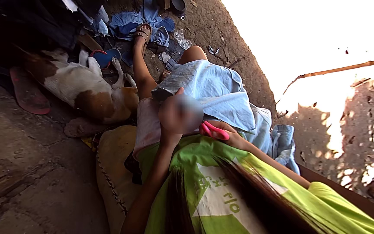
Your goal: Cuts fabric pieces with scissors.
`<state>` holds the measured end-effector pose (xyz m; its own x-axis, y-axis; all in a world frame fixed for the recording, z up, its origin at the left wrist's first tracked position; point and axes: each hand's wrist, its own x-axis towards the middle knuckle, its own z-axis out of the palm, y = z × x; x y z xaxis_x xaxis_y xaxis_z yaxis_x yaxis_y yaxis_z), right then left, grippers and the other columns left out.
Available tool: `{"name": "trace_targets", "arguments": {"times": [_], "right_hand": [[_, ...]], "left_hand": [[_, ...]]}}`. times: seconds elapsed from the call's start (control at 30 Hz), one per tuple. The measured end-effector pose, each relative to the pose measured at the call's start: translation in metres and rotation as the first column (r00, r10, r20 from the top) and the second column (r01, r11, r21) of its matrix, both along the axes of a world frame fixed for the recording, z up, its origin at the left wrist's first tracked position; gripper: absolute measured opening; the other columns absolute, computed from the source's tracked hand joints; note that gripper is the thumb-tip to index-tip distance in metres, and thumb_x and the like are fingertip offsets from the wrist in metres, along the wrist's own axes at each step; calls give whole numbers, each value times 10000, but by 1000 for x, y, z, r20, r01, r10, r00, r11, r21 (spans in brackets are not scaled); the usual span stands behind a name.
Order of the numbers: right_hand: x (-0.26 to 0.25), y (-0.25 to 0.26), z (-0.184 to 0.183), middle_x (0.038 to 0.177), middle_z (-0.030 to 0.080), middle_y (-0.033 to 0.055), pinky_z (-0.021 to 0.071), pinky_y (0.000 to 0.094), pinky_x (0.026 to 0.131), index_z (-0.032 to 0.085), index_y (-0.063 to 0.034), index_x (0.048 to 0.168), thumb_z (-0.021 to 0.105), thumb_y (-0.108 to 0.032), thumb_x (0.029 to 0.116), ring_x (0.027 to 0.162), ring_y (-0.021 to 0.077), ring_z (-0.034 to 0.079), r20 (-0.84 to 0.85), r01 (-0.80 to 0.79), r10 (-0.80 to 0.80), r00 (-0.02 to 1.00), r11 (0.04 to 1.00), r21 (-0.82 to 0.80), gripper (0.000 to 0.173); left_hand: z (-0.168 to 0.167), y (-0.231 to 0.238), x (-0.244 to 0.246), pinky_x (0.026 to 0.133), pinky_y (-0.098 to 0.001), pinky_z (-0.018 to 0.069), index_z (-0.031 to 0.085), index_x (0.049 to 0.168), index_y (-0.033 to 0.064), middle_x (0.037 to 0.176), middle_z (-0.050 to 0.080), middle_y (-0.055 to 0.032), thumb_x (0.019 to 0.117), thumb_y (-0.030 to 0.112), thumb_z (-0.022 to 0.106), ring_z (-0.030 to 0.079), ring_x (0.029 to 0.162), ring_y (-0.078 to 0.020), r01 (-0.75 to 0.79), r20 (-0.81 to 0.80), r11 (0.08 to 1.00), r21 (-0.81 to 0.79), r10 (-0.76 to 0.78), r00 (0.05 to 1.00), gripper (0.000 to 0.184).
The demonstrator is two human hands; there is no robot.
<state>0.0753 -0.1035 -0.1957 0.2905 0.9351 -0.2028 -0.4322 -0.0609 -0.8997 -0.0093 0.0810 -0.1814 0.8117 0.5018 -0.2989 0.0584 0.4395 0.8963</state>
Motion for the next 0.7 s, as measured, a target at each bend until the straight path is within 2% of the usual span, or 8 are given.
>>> {"name": "trace_targets", "arguments": {"times": [0.13, 0.27, 0.37, 0.47, 0.6, 0.7], "right_hand": [[-1, 2, -1, 837, 610, -178, 431, 95, 637, 656, -165, 1069, 523, -569, 999, 727, -108, 532, -46, 4, -6, 999, 999, -38, 430], [-1, 1, -1, 877, 612, -176, 429, 88, 670, 671, -139, 1055, 503, -512, 1024, 773, -122, 525, 38, 33, -33, 999, 999, 5, 410], [-2, 2, 1, 876, 605, -176, 424, 90, 665, 660, -137, 1070, 528, -502, 1018, 763, -116, 522, 1, 23, -23, 1000, 1000, -18, 392], [-1, 4, 0, 840, 601, -183, 423, 92, 636, 654, -156, 1057, 527, -559, 998, 725, -113, 520, -18, 20, -21, 1000, 998, -52, 427], [0, 2, -1, 871, 608, -173, 428, 96, 673, 669, -132, 1049, 504, -501, 1027, 770, -114, 525, 37, 22, -22, 999, 1000, -8, 404], [0, 5, 2, 856, 601, -178, 431, 98, 655, 654, -146, 1073, 528, -526, 1010, 742, -106, 526, -21, 6, -7, 1000, 998, -58, 406]], "left_hand": [[1, -3, -1, 538, -163, 506, 464, 1533, 120, 1208, 561, -40, 811, -129, 625, 540, 614, -24, 18, 5, 1000, 10, -18, 1000, 781], [2, -3, -1, 537, -166, 509, 470, 1530, 117, 1230, 566, -44, 803, -147, 626, 548, 617, -29, 10, 1, 1000, 3, -10, 1000, 789], [3, -3, 0, 532, -164, 506, 468, 1532, 118, 1230, 559, -44, 804, -146, 630, 537, 605, -25, 12, -13, 1000, 3, -12, 1000, 791], [3, -4, 0, 527, -162, 503, 463, 1535, 117, 1265, 555, -49, 806, -141, 629, 540, 612, -23, 28, -17, 1000, 14, -28, 999, 790], [1, -3, -1, 529, -159, 503, 467, 1530, 114, 1240, 557, -45, 795, -143, 632, 543, 621, -23, 14, -16, 1000, -4, -14, 1000, 796], [2, -4, 0, 525, -162, 503, 467, 1532, 125, 1255, 557, -46, 796, -138, 633, 540, 610, -24, 17, -26, 1000, -13, -17, 1000, 799]]}}
